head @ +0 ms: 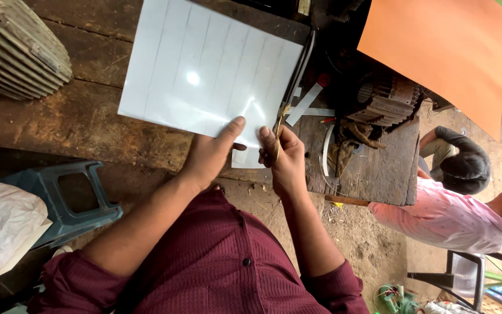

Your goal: The person marks straight lines across a white sheet using a steel ruler and pen, then cuts along the marked lines with scissors to divide the sheet into strips, holding the sheet in one hand while cutting with the other.

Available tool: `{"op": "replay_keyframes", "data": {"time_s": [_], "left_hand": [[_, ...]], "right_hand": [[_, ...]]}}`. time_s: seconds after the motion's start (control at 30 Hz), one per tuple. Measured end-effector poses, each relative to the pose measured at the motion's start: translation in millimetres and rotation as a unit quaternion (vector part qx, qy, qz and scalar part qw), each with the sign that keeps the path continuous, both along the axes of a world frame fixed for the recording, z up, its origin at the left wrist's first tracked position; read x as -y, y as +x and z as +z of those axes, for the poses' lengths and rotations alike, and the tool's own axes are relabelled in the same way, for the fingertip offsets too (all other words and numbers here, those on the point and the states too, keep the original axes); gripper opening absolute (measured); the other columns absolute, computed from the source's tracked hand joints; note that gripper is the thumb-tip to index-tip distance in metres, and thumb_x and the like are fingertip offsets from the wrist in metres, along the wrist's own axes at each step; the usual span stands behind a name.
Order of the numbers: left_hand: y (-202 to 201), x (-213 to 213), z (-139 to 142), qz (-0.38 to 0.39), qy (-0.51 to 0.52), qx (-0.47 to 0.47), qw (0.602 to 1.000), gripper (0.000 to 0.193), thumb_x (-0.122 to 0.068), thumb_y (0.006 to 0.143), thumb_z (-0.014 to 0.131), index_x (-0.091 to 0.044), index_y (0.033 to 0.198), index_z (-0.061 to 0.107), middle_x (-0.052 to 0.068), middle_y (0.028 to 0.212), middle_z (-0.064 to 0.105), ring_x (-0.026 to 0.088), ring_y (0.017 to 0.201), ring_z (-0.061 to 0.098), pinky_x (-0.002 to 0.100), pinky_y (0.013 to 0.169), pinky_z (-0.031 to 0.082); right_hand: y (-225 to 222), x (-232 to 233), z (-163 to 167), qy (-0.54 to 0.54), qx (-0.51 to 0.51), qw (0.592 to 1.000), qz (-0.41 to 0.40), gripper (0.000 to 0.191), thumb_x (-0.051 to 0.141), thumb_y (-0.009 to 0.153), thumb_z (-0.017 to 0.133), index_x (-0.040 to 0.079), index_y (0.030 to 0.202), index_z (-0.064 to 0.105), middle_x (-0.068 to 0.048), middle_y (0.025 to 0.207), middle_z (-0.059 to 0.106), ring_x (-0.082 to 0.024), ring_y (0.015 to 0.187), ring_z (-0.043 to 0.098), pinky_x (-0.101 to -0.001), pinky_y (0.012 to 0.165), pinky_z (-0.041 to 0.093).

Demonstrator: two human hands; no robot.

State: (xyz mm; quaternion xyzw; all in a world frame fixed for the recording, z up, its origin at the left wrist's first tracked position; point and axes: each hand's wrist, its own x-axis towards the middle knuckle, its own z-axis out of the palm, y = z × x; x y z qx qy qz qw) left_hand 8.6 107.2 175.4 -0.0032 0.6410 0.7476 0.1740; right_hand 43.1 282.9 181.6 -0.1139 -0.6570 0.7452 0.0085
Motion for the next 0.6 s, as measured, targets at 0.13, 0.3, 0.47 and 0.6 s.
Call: {"op": "replay_keyframes", "data": {"time_s": [0.13, 0.3, 0.47, 0.6], "left_hand": [[-17, 17, 8, 0.065, 0.064, -0.108, 0.99, 0.042, -0.026, 0.099, 0.069, 0.001, 0.128, 0.055, 0.012, 0.118, 0.065, 0.019, 0.109, 0.068, 0.032, 0.093, 0.058], [-35, 24, 34, 0.172, 0.091, -0.153, 0.969, 0.038, -0.023, 0.099, 0.07, 0.002, 0.125, 0.057, 0.013, 0.115, 0.065, 0.02, 0.105, 0.07, 0.033, 0.09, 0.061], [-38, 16, 52, 0.206, 0.081, -0.211, 0.952, 0.032, -0.025, 0.101, 0.071, 0.001, 0.117, 0.062, 0.009, 0.104, 0.067, 0.016, 0.094, 0.069, 0.03, 0.08, 0.06], [-32, 12, 56, 0.201, 0.034, -0.218, 0.954, 0.026, -0.026, 0.103, 0.071, 0.0, 0.104, 0.069, 0.005, 0.084, 0.067, 0.012, 0.075, 0.065, 0.027, 0.065, 0.053]], "right_hand": [[14, -1, -3, 0.04, 0.004, 0.999, 0.025, 0.043, 0.046, 0.1, 0.065, 0.003, 0.097, 0.063, 0.001, 0.069, 0.059, -0.007, 0.061, 0.054, -0.0223, 0.054, 0.04], [55, 18, -2, 0.012, -0.036, 0.985, 0.167, 0.069, 0.068, 0.095, 0.059, 0.0, 0.111, 0.062, -0.001, 0.08, 0.062, -0.01, 0.07, 0.055, -0.0235, 0.062, 0.043], [64, 26, -6, 0.013, -0.034, 0.965, 0.26, 0.072, 0.067, 0.092, 0.067, -0.001, 0.116, 0.061, -0.002, 0.087, 0.06, -0.01, 0.078, 0.057, -0.025, 0.072, 0.048], [65, 25, -10, 0.021, -0.009, 0.975, 0.222, 0.063, 0.059, 0.092, 0.072, -0.001, 0.11, 0.063, -0.002, 0.082, 0.061, -0.009, 0.073, 0.057, -0.0256, 0.068, 0.05]]}}
